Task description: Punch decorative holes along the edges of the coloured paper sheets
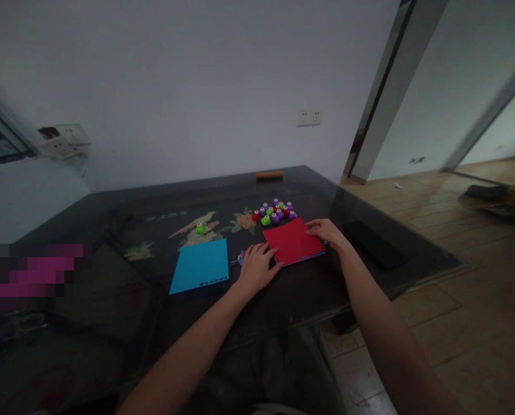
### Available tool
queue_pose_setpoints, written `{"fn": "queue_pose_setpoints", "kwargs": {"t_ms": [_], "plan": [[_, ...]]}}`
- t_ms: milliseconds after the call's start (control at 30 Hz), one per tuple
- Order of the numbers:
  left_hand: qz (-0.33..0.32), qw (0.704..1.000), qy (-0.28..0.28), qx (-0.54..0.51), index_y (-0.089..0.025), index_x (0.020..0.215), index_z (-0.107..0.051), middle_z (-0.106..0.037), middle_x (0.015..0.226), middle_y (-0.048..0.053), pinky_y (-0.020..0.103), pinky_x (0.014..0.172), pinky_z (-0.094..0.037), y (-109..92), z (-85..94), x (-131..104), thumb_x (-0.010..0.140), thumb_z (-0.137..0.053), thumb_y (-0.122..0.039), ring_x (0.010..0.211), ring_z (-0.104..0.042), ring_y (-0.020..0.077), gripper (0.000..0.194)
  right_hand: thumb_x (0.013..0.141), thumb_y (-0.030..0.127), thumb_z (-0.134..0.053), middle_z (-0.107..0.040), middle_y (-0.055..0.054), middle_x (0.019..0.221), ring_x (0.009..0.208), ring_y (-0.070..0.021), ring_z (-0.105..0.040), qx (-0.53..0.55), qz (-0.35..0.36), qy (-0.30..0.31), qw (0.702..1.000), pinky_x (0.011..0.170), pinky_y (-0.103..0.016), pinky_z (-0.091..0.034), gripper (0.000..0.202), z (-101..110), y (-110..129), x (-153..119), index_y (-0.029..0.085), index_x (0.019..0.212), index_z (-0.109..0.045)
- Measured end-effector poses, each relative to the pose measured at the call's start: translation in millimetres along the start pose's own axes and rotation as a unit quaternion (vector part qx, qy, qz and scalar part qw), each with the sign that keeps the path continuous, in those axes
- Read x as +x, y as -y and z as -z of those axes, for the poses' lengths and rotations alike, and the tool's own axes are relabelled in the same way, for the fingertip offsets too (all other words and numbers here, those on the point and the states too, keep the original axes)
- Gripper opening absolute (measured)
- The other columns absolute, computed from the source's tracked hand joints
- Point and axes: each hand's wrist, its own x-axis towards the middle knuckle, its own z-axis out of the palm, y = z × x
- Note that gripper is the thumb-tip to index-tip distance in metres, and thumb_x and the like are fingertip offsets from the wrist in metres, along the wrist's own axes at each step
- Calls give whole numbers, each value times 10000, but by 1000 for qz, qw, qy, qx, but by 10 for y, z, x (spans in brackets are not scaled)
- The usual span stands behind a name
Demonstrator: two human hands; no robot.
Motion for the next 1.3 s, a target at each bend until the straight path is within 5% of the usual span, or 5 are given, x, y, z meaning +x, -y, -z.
{"fn": "queue_pose_setpoints", "kwargs": {"t_ms": [300,700,1300], "plan": [[1,1000,0,-4,-217,1178,-574,-539,1259,119,469,1004,-307,-12,10,7,828,-475,-491,1173,-445,276,456,696,203,-674,-675,-82,734,538,-110,-580,-83,3,-95,992,459,-194,-440,254,34,-110,101,109,931,-658],[-4,1000,15,-10,-242,1199,-561,-525,1283,110,479,1003,-311,-14,35,-16,794,-516,-514,1189,-432,286,490,669,93,-649,-660,-47,618,478,-101,-571,-18,-5,-86,996,488,-210,-480,120,-19,-52,83,127,782,-665],[0,1000,30,-6,-235,1205,-557,-521,1291,100,466,1020,-301,-3,35,-3,814,-487,-503,1205,-416,276,479,739,95,-585,-636,-44,619,468,-80,-547,-17,-10,-79,997,496,-195,-479,105,-45,20,9,104,823,-646]]}}
